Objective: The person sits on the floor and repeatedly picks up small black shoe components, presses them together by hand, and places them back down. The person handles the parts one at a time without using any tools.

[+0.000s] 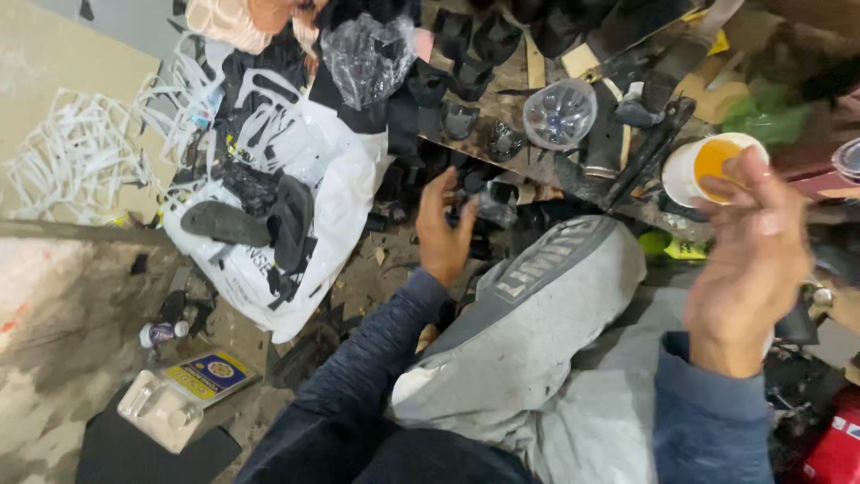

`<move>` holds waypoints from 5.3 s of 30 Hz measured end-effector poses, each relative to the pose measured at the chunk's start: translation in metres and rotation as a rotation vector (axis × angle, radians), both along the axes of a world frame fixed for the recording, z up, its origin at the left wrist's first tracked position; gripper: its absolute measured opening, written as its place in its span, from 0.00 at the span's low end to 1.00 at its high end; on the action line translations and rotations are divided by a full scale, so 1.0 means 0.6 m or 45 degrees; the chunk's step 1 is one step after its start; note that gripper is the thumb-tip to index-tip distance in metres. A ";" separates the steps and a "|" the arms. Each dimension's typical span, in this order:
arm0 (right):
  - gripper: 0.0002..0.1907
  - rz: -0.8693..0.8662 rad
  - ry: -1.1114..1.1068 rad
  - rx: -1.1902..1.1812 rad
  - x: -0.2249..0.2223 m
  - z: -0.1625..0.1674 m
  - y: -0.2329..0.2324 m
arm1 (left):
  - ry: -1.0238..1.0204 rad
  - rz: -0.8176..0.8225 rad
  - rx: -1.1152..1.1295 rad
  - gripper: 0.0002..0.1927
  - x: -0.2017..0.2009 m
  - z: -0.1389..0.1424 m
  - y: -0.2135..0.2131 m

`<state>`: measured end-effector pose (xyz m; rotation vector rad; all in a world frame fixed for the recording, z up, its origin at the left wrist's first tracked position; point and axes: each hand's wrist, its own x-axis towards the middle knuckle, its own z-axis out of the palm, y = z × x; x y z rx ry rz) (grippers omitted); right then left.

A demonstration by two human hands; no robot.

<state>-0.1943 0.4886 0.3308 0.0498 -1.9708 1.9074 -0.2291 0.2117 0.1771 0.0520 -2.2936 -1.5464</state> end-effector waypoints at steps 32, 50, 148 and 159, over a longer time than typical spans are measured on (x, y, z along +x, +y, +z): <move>0.31 -0.446 -0.036 1.223 -0.055 -0.059 0.074 | -0.696 -0.330 1.533 0.20 0.096 -0.018 -0.091; 0.20 -0.449 -0.194 1.734 -0.081 -0.088 0.115 | -0.426 -0.919 1.120 0.32 0.117 0.279 0.043; 0.27 0.034 0.373 1.401 0.089 0.141 -0.106 | -0.830 -1.162 1.413 0.24 0.054 0.300 0.031; 0.28 0.065 0.491 1.603 0.082 0.144 -0.080 | -1.279 -1.250 1.474 0.20 0.024 0.308 0.004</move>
